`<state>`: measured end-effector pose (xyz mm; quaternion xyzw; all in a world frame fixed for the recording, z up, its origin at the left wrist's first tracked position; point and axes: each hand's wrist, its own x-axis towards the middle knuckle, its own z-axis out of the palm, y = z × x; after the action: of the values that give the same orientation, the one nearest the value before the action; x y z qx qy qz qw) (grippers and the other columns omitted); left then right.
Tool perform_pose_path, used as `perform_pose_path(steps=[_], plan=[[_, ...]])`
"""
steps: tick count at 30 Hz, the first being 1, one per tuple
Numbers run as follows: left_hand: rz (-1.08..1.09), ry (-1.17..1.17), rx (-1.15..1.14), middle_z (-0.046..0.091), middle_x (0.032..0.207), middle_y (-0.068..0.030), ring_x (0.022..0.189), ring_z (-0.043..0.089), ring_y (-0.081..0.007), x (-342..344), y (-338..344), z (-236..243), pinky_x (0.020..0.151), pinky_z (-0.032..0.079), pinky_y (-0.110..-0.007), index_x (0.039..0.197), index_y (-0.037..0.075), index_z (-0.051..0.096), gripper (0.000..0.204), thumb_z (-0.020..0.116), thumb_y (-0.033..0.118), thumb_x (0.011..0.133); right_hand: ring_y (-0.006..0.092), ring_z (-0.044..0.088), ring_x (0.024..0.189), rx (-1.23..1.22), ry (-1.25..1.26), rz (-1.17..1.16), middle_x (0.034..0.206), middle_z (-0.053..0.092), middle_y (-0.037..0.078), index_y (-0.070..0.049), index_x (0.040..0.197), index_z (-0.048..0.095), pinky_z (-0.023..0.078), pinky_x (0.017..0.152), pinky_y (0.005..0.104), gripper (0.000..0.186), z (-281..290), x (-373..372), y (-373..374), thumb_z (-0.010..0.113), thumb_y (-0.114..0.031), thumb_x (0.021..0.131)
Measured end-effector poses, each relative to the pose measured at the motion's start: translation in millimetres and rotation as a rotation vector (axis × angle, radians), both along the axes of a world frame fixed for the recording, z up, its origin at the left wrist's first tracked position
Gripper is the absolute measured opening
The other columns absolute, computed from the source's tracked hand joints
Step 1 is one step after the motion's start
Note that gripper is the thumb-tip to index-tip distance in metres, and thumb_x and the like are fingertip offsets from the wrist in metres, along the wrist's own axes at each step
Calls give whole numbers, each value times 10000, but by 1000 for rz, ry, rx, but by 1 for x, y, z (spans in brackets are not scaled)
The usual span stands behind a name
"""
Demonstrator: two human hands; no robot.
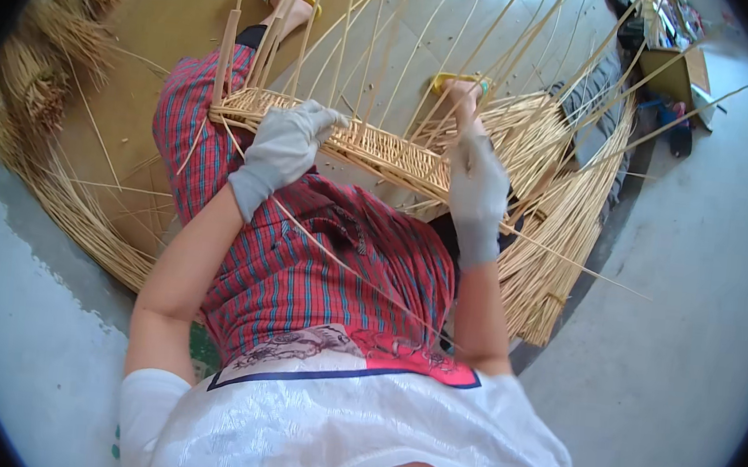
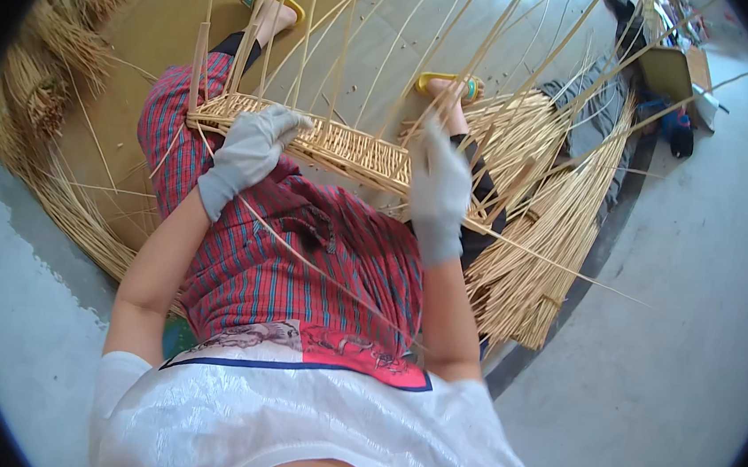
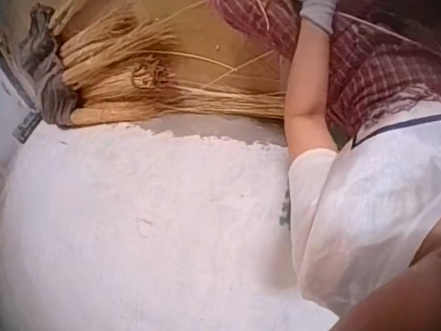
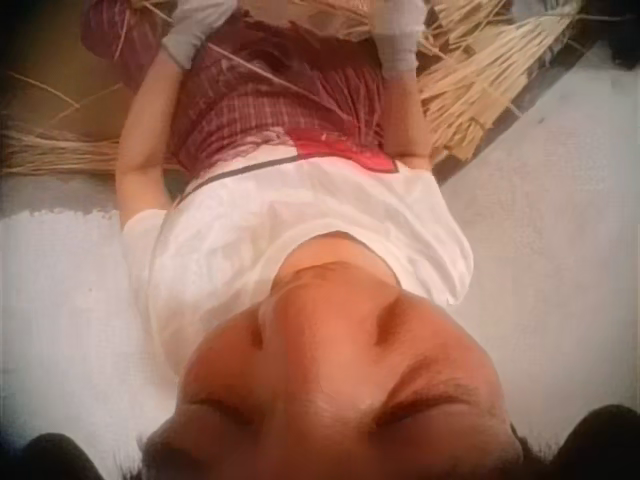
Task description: Weaving a large wicker or reed basket while sitting on the floor.
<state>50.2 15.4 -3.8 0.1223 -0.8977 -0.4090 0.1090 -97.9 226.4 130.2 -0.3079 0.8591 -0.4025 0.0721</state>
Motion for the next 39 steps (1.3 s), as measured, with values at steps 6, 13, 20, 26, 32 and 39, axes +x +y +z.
perform_pose_path(steps=[6, 13, 20, 26, 32, 39], plan=[[-145, -30, -623, 667, 1127, -71, 1098, 638, -249, -13, 45, 23, 1028, 451, -424, 1349, 142, 619, 531, 735, 232, 839, 194, 720, 842, -33, -9, -138, 971, 738, 123, -10, 1227, 694, 571, 757, 317, 260, -38, 58, 72, 669, -59, 972], [-221, -68, -338, 666, 949, -74, 927, 649, -277, -14, 43, 9, 838, 462, -411, 1186, 141, 705, 338, 626, 185, 860, 189, 669, 982, -405, -197, -280, 1071, 704, 125, -22, 1511, 364, 543, 897, 319, 541, -35, 33, 16, 564, -4, 1008], [-176, 46, -376, 696, 1068, -100, 988, 657, -290, -16, 51, 14, 870, 471, -405, 1159, 132, 707, 296, 670, 164, 867, 196, 724, 949, -220, -1000, -226, 1076, 708, 149, 20, 1321, 547, 593, 769, 274, 294, -73, 60, 46, 527, -139, 1075], [-138, -56, -239, 713, 907, -124, 838, 678, -323, -20, 40, -2, 811, 486, -429, 1321, 149, 622, 459, 713, 259, 885, 160, 640, 1102, -448, -488, -307, 1167, 652, 121, 14, 1355, 532, 537, 914, 304, 299, -58, 33, 17, 476, -81, 1077], [-196, -144, -346, 666, 1100, -143, 1087, 630, -297, -25, 65, 27, 949, 441, -460, 1368, 67, 552, 619, 766, 298, 836, 312, 607, 1080, 32, 117, -165, 1193, 621, 199, -65, 1497, 492, 477, 1002, 402, 604, -139, -71, -74, 625, -56, 909], [-176, 15, -508, 647, 1059, -82, 999, 622, -288, -9, 49, 5, 930, 455, -436, 1471, 188, 551, 673, 721, 149, 821, 340, 572, 1240, -306, -102, -64, 1315, 602, 201, -108, 1471, 544, 434, 1099, 450, 684, -61, 9, -23, 684, 36, 817]])
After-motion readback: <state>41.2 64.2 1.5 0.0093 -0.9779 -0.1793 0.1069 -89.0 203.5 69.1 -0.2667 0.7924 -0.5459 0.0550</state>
